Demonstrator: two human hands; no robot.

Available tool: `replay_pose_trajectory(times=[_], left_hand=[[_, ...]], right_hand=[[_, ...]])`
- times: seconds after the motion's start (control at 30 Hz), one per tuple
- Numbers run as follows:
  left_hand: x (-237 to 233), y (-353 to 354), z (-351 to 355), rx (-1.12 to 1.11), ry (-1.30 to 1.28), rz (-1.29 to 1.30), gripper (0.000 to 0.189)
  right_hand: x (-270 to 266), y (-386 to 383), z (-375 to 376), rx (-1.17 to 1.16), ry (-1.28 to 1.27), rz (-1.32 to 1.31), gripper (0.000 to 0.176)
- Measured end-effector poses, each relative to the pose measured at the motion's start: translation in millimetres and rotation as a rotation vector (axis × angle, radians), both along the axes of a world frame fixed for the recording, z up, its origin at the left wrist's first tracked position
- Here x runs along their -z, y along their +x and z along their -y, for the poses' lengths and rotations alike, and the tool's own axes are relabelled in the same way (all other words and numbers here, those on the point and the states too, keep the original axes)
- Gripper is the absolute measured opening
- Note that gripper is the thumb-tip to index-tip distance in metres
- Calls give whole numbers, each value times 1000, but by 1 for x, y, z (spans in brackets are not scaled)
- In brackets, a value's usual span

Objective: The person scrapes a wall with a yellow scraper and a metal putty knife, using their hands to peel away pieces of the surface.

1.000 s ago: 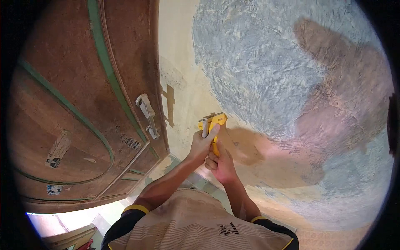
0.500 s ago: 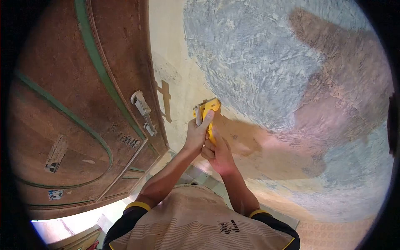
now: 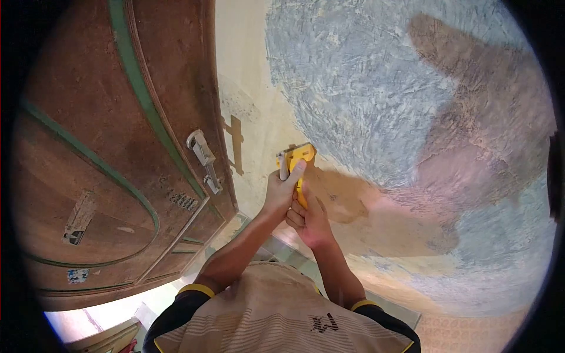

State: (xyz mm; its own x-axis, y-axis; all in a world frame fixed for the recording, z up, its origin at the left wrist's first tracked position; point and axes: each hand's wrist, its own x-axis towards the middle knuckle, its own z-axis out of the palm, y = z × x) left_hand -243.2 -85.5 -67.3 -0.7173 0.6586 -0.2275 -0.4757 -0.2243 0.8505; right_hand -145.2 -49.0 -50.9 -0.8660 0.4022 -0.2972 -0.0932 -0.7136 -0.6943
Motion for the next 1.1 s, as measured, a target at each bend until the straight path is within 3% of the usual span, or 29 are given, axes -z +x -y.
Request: replay_pose_trajectory(times=[1.0,1.1], left_hand=[[8,5,7,14,-27,-94,46],[5,-1,7,21,-83,-207,46]], right_hand=[[6,10,1,-32,-53,15,39],[10,2,10,11,-10,-33,38]])
